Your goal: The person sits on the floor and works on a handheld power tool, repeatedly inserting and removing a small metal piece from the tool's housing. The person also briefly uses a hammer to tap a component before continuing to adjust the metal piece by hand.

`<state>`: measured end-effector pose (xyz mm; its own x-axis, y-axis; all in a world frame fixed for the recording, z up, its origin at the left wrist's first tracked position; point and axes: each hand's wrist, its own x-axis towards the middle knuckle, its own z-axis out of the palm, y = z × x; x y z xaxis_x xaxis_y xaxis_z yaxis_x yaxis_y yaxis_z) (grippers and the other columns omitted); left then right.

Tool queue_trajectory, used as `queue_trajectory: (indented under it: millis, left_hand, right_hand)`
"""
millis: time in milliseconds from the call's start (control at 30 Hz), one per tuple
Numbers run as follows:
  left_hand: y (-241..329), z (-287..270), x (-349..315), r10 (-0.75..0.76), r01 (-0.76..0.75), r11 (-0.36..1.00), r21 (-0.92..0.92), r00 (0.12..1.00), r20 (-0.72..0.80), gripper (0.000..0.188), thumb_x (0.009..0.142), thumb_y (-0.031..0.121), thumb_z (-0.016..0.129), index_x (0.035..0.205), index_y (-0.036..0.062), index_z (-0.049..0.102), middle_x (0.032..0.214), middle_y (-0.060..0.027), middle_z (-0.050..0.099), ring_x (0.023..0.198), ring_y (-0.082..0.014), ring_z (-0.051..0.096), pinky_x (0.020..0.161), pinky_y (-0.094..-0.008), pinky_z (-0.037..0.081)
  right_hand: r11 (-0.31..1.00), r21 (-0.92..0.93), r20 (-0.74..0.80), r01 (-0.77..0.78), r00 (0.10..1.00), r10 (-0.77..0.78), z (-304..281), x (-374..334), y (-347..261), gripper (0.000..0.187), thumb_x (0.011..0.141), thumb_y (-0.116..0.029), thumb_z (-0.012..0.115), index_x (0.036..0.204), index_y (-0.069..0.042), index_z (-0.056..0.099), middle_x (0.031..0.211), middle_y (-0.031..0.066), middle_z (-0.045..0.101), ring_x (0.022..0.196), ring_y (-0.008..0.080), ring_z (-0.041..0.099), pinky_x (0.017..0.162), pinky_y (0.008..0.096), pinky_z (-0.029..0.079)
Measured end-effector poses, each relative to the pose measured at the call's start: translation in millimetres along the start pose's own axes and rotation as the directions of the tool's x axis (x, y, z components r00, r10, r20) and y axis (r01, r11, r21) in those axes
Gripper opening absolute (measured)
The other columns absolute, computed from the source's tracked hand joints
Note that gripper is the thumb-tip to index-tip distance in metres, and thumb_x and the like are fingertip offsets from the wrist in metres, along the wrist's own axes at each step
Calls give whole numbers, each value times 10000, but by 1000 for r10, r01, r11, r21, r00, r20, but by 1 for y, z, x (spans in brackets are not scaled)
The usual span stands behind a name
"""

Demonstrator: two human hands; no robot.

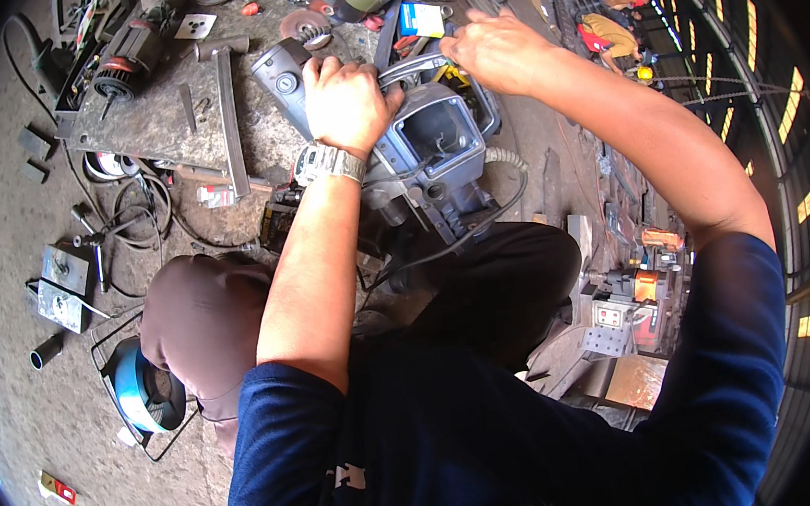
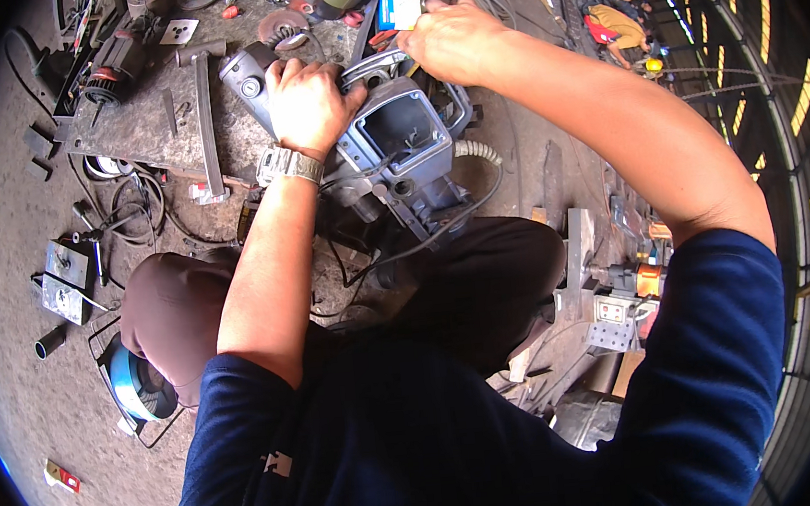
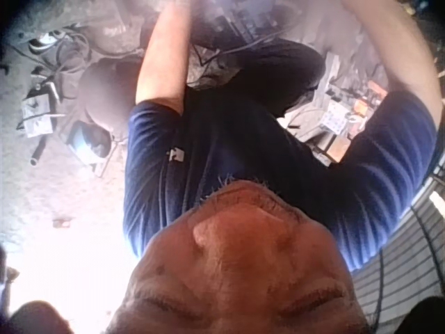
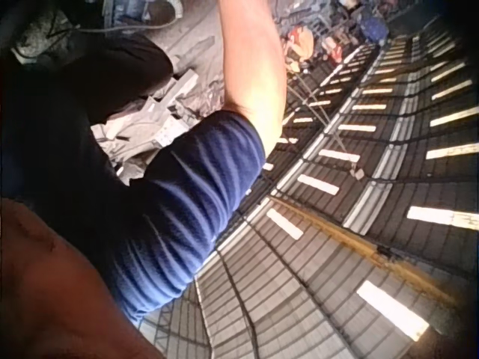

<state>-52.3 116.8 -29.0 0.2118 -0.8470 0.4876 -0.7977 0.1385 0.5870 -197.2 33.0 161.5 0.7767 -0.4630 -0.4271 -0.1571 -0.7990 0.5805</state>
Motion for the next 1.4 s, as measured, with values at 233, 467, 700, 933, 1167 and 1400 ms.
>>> queue_trajectory:
  millis: [233, 467, 700, 933, 1167, 1400]
  left_hand:
    - [1, 1, 1, -18, 17, 999, 41, 1000, 17, 411, 819, 504, 762, 871, 98, 792, 890, -88, 768, 993, -269, 667, 1089, -496, 392]
    - [-1, 2, 0, -3, 3, 1000, 28, 1000, -5, 402, 819, 500, 758, 862, 101, 793, 886, -90, 769, 987, -270, 668, 1089, -497, 393]
    - [0, 3, -2, -24, 24, 999, 22, 1000, 8, 396, 823, 489, 761, 863, 97, 801, 883, -88, 768, 1002, -266, 672, 1111, -494, 382]
    - [0, 2, 0, -13, 13, 999, 33, 1000, 2, 392, 834, 506, 753, 895, 123, 812, 896, -78, 772, 1000, -271, 672, 1109, -501, 383]
    - [-1, 3, 0, -17, 18, 998, 56, 1000, -9, 392, 822, 510, 768, 876, 125, 810, 896, -79, 770, 1001, -274, 672, 1099, -494, 398]
    - [2, 2, 0, -26, 26, 998, 49, 1000, 8, 405, 824, 516, 765, 884, 118, 807, 911, -88, 773, 1017, -278, 675, 1111, -493, 394]
  right_hand:
    - [996, 26, 328, -81, 942, 68, -46, 14, -35, 203, 934, -115, 642, 1030, -16, 792, 1046, 162, 803, 1000, 309, 792, 868, 424, 635]
    - [994, 97, 363, -57, 932, 18, -37, 22, -13, 231, 938, -85, 610, 1061, 18, 777, 1118, 198, 783, 1031, 364, 772, 890, 457, 627]
    - [941, 188, 358, -280, 912, 200, -18, 19, -2, 351, 908, -94, 692, 1203, 87, 630, 1089, 282, 750, 1019, 438, 747, 906, 512, 606]
    - [936, 253, 303, -246, 939, 165, 1, -16, -15, 363, 966, -203, 724, 1196, 57, 615, 972, 262, 764, 948, 430, 762, 815, 516, 621]
    - [994, 90, 169, -67, 984, 51, -37, -9, -10, 220, 967, -157, 659, 1085, 27, 678, 891, 219, 759, 889, 391, 772, 752, 499, 621]
    - [993, -106, 313, -46, 947, 78, -41, 15, -31, 198, 932, -97, 627, 1059, 2, 742, 971, 200, 790, 919, 339, 797, 772, 443, 642]
